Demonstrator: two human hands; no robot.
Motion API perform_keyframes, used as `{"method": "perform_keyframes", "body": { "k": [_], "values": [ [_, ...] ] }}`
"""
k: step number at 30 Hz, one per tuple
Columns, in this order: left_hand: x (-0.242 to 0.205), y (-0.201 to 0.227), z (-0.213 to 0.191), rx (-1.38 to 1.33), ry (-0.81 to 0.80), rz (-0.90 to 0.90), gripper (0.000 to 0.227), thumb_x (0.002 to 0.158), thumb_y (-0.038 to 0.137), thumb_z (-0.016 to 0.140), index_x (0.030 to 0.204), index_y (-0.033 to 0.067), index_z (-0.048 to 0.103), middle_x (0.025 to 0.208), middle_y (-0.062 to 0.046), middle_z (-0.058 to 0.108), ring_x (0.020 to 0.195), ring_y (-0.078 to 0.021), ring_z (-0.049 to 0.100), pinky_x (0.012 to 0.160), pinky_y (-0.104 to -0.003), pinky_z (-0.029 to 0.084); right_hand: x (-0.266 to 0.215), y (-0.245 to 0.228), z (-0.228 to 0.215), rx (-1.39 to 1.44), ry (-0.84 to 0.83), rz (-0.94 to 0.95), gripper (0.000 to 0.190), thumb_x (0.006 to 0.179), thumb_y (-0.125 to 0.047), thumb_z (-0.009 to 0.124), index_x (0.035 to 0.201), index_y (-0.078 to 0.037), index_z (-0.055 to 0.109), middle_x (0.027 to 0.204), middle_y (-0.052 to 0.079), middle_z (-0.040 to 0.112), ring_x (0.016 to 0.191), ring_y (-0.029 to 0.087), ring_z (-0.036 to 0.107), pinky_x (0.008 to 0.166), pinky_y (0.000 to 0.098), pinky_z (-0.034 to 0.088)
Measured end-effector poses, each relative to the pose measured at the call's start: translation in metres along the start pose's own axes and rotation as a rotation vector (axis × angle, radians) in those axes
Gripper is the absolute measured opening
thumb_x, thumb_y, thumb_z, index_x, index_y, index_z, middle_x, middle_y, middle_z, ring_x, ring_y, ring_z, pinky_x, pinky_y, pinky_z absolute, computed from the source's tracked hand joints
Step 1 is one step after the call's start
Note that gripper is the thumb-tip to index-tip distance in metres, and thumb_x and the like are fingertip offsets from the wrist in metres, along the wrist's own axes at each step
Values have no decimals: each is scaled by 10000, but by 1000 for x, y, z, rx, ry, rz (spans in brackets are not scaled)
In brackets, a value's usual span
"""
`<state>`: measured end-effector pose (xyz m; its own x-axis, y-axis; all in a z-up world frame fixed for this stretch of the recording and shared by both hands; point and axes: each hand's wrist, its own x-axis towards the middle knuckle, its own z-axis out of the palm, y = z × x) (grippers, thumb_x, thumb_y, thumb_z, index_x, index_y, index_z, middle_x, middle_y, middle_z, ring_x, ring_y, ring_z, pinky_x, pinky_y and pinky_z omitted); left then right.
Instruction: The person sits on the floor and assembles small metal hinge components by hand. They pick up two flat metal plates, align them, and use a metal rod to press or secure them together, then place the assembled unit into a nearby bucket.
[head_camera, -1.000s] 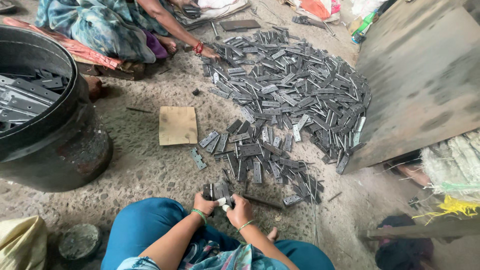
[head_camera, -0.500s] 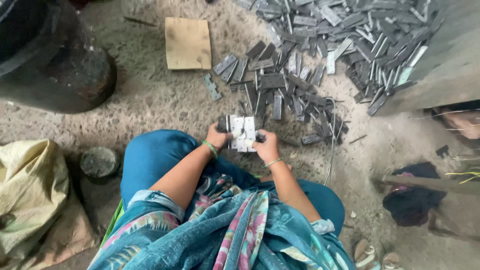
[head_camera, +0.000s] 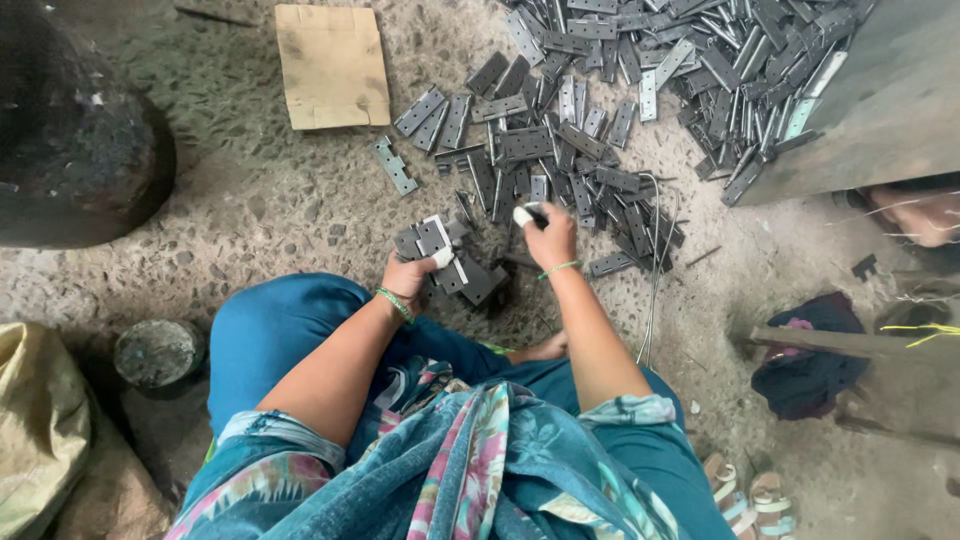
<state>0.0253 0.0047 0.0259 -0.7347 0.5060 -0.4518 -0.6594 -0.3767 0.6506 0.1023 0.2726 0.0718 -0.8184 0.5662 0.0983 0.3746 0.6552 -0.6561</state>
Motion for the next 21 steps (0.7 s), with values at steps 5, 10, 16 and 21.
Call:
{"method": "perform_keyframes", "body": {
  "k": [5,10,16,21],
  "values": [
    [18,-20,-11,40,87,26,351,718,-81,781,1048,17,715,992,-70,761,868,-224,724,794,-383,600,35,92,45,-422,-62,156,403,806,-226,819,1151,-57,699,1088,224,700,1056,412,657,927,480,522],
    [23,-28,-25,80,154,-42,361,696,-99,751,1036,11,703,977,-73,757,844,-231,725,765,-382,601,39,132,82,-495,-30,227,610,686,-216,893,1221,-70,639,1232,224,608,1180,397,587,1002,456,492],
    [8,-2,-33,196,155,-160,318,766,-74,670,1065,24,717,942,-62,743,770,-200,715,618,-333,558,49,109,88,-596,-283,434,749,717,-285,847,1330,-28,501,1240,194,662,1175,371,631,1035,495,468],
    [16,1,-46,208,116,-129,335,829,-91,671,1145,21,680,1024,-71,735,841,-226,725,722,-365,587,43,93,92,-799,-242,310,650,833,-246,654,1391,34,475,1267,243,620,1180,394,578,1072,616,372]
  ]
}}
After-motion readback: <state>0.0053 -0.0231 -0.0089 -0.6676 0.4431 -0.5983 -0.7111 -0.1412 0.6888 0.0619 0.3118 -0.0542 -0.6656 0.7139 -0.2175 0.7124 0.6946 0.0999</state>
